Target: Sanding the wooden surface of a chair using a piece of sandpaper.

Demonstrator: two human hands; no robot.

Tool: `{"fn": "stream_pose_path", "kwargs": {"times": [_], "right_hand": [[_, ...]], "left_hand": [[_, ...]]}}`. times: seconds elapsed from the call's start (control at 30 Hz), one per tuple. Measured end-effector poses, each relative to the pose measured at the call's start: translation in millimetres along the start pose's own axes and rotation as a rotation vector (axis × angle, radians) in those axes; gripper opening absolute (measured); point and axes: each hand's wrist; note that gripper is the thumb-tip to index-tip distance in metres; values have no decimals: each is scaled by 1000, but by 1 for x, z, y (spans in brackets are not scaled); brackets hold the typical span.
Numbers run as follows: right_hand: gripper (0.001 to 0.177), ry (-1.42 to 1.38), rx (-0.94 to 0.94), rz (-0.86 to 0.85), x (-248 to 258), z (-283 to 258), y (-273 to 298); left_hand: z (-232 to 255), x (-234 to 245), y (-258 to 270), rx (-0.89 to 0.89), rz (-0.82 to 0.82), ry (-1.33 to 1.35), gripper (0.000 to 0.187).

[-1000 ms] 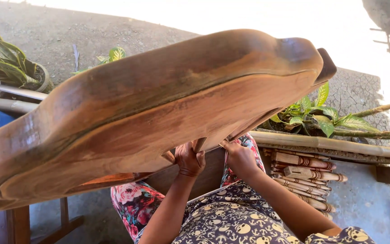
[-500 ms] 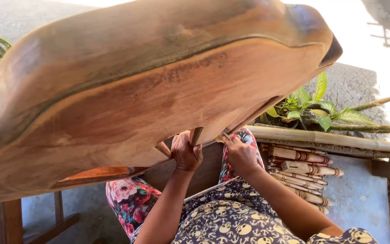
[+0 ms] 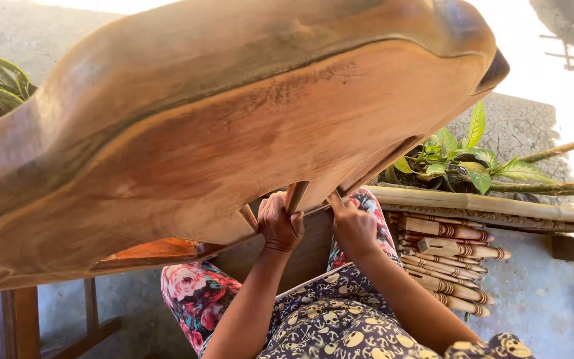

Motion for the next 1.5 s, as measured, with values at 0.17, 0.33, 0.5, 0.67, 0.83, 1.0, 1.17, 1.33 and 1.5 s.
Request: {"fn": "stream_pose_path", "kwargs": {"times": [0.17,0.33,0.5,0.67,0.83,1.0,1.17,1.33,1.5], "right_hand": [[60,78,56,175,-12,11,4],[62,20,26,48,-14,17,0],[61,51,-3,15,-39,11,-9],[66,-22,0,15,28,2,16],[55,5,10,9,-35,6,0],[60,-65,32,-16,-5,2,4],[54,-34,-4,-163,-41,3,-12],[54,-73,0,-145,-22,-5,-19],[54,-186,11,-194,-18,-1,2]], "left_hand": [[-2,-2,6,24,0,-10,74],[-4,-1,-2,3,15,-36,74],[-5,-3,4,29,17,-48,74],[-2,-2,2,8,15,-22,72],[5,2,-2,7,19,-8,66],[6,1,-1,13,27,-23,69],[1,-1,2,-9,32,-16,72],[6,1,-5,-18,39,-44,69],[2,-6,7,6,16,-32,72]]}}
Point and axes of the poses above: each hand's wrist, its own y-axis away from the middle knuckle, its own x-axis out of the back of the hand, z = x × y, and after that the axes turned 7 degrees about -z, right-handed
